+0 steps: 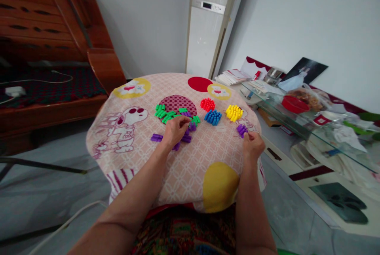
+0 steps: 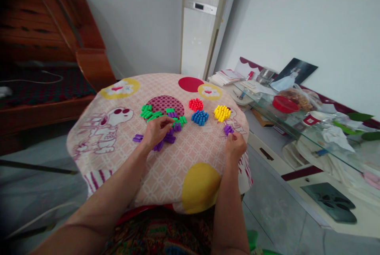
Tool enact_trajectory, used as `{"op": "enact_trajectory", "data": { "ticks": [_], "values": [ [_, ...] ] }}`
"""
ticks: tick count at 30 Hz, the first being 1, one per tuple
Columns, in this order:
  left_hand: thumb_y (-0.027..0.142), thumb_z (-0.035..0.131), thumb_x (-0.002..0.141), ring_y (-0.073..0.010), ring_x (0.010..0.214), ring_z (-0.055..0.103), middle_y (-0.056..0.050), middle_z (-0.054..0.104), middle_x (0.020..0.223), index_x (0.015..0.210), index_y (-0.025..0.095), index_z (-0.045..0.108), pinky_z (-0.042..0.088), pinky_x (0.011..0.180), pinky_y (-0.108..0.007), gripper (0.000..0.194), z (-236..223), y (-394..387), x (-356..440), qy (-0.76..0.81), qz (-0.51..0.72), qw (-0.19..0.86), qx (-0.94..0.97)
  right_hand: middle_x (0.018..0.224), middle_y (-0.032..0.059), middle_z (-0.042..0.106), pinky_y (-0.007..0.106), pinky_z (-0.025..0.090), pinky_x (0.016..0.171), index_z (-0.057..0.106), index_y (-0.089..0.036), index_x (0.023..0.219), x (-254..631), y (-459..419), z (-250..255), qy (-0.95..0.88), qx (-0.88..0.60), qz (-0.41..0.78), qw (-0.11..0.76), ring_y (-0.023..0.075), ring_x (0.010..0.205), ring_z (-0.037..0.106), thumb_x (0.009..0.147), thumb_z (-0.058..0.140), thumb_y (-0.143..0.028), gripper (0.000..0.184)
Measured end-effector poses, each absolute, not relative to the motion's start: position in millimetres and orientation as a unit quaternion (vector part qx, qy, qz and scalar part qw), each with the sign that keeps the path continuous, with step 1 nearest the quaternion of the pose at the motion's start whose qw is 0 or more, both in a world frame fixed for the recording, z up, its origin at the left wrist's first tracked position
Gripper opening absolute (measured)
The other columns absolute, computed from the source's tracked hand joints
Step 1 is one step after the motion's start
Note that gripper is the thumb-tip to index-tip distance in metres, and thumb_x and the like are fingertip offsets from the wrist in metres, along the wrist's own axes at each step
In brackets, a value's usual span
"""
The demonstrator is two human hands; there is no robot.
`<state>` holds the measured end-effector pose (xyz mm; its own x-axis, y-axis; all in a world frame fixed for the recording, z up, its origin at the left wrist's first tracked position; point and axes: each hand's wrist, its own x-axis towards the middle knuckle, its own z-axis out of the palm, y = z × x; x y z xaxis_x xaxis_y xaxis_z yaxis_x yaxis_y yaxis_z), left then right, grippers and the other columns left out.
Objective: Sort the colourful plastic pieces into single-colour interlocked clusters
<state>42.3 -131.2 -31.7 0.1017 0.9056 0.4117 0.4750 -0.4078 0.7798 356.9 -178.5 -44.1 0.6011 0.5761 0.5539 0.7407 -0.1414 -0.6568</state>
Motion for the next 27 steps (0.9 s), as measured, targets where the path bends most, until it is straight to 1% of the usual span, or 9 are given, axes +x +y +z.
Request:
{"op": "enact_trajectory", "data": {
  "ticks": [3,6,10,12,14,16,19,23,27],
  "values": [
    [0.023,0.064,0.079,-0.0192,0.082,0.066,-0.005,0.073,0.091,0.094,0.019,0.074,0.050,0.078,-0.030,0.019,-29,-133,38,0.497,0.343,0.180,0.777,0.072,0.0091,0.071,0.032,0.050,0.068,0.071,-0.016,0.078,339,-184,-41,-0.483,-0.714,-0.038,0.506,0.0220,0.068,0.065,0.074,0.055,-0.042,0.031],
    [0.023,0.071,0.076,-0.0220,0.093,0.065,-0.005,0.072,0.097,0.090,0.021,0.076,0.049,0.086,-0.033,0.016,-25,-136,36,0.462,0.257,0.161,0.833,0.069,0.0068,0.070,0.030,0.050,0.064,0.071,-0.017,0.078,320,-185,-41,-0.521,-0.681,0.035,0.512,0.0212,0.066,0.065,0.076,0.054,-0.043,0.031],
    [0.025,0.075,0.073,-0.0257,0.107,0.061,-0.007,0.068,0.114,0.083,0.022,0.077,0.046,0.094,-0.036,0.011,-22,-138,31,0.421,0.209,0.175,0.865,0.067,0.0044,0.069,0.028,0.049,0.062,0.070,-0.017,0.074,298,-188,-42,-0.560,-0.651,0.099,0.503,0.0192,0.065,0.064,0.077,0.056,-0.041,0.028],
    [0.024,0.076,0.071,-0.0260,0.108,0.060,-0.007,0.068,0.115,0.079,0.020,0.075,0.046,0.095,-0.036,0.008,-21,-138,28,0.412,0.210,0.183,0.868,0.066,0.0037,0.068,0.027,0.049,0.061,0.070,-0.017,0.074,288,-190,-42,-0.579,-0.635,0.138,0.492,0.0182,0.063,0.063,0.078,0.056,-0.040,0.028],
    [0.023,0.074,0.073,-0.0238,0.101,0.062,-0.007,0.070,0.106,0.078,0.019,0.074,0.047,0.090,-0.034,0.006,-20,-138,28,0.415,0.235,0.190,0.858,0.064,0.0031,0.067,0.027,0.049,0.060,0.070,-0.017,0.075,278,-193,-42,-0.593,-0.618,0.185,0.482,0.0176,0.062,0.062,0.079,0.057,-0.040,0.027],
    [0.026,0.070,0.078,-0.0200,0.087,0.064,-0.005,0.071,0.092,0.083,0.018,0.073,0.047,0.080,-0.030,0.010,-18,-139,32,0.424,0.267,0.210,0.840,0.064,0.0026,0.067,0.026,0.050,0.059,0.071,-0.017,0.077,267,-195,-41,-0.609,-0.593,0.224,0.477,0.0171,0.061,0.062,0.080,0.058,-0.039,0.026],
    [0.031,0.064,0.084,-0.0156,0.071,0.062,-0.002,0.071,0.080,0.090,0.018,0.073,0.044,0.067,-0.026,0.016,-18,-144,43,0.413,0.282,0.267,0.824,0.075,0.0045,0.071,0.027,0.052,0.065,0.073,-0.017,0.087,252,-196,-39,-0.641,-0.546,0.237,0.485,0.0175,0.068,0.066,0.081,0.060,-0.037,0.024],
    [0.020,0.060,0.081,-0.0138,0.070,0.062,-0.002,0.072,0.082,0.093,0.017,0.072,0.043,0.064,-0.023,0.017,-22,-149,59,0.367,0.277,0.310,0.832,0.097,0.0087,0.074,0.028,0.055,0.074,0.073,-0.018,0.105,239,-196,-39,-0.689,-0.494,0.222,0.481,0.0189,0.083,0.069,0.086,0.059,-0.032,0.027],
    [0.017,0.060,0.078,-0.0130,0.065,0.059,-0.001,0.068,0.073,0.088,0.015,0.069,0.042,0.060,-0.022,0.013,-30,-150,67,0.362,0.314,0.321,0.817,0.098,0.0094,0.073,0.029,0.053,0.077,0.074,-0.019,0.106,240,-196,-41,-0.718,-0.506,0.207,0.431,0.0194,0.085,0.068,0.085,0.057,-0.019,0.027]
  ]
}}
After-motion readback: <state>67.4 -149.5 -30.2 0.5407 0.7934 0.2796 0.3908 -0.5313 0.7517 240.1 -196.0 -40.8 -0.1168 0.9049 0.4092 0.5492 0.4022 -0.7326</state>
